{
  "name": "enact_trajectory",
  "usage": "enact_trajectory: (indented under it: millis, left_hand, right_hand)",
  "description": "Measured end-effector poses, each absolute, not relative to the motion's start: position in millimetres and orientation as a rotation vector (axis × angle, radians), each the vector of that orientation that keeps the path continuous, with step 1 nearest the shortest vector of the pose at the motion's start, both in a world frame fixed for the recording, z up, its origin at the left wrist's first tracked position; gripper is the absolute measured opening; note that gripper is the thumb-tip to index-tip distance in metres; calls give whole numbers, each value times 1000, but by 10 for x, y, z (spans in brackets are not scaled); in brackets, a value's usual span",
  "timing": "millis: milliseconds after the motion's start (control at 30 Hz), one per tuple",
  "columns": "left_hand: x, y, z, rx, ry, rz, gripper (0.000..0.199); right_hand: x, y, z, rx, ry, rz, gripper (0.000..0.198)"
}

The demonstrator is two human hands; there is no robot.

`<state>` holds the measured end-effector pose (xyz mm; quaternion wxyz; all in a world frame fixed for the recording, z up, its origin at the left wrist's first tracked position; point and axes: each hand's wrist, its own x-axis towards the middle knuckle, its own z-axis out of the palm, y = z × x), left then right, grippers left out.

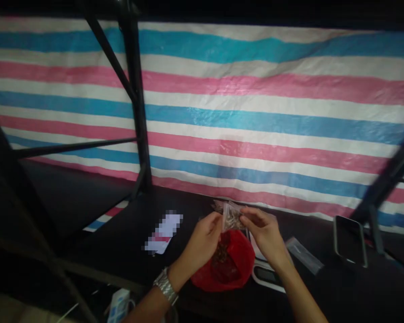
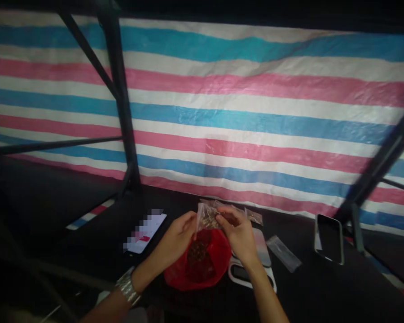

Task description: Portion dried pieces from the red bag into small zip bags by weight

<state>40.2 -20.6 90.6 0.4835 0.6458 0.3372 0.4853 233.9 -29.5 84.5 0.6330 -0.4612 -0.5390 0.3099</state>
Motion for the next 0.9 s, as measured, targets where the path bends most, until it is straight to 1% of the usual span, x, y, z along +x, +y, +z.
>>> enact_trajectory:
  millis: [67,167,300,367,467,533,600,700,767,833,900]
  left_hand:
    - [373,-105,926,1584,815,1182,50]
    - [302,27,917,1556,802,1168,57]
    - [223,79,804,1455,783,1200,56]
    - [188,31,742,1397,783,1208,52]
    - [153,-74,697,1339,786,1219,46]
    - [159,-122,684,1333,806,1243,42]
    - [192,-145,662,1343,838,1257,37]
    - [266,-157,616,1356,882,1266,29]
    - [303,-169,598,1391,914,1288,27]
    - [318,-183,598,1432,945,1301,29]
    - [319,-193,602,1449,962,1291,32]
  right_hand:
    - [2228,-235,855,-1033,-1236,754,41]
    - [2177,-85,844,-1055,-1236,728,42]
    - [2129,37,777,-1095,-1356,674,42]
    - [2085,9,744,-1135,-1401,571,42]
    - [1992,-143,730,-1201,-1404,266,37]
    - [1916,-272,732,-1228,-1421,213,32]
    - [1836,-376,726,-1269,-1466,334,34]
    - [1738,-440,714,-1340,-1437,572,43]
    - [1712,-437,720,-1348,-1382,723,48]
    - [1731,-418,726,-1324,-1353,864,47]
    - [1786,-389,701,-1300,-1344,963,41]
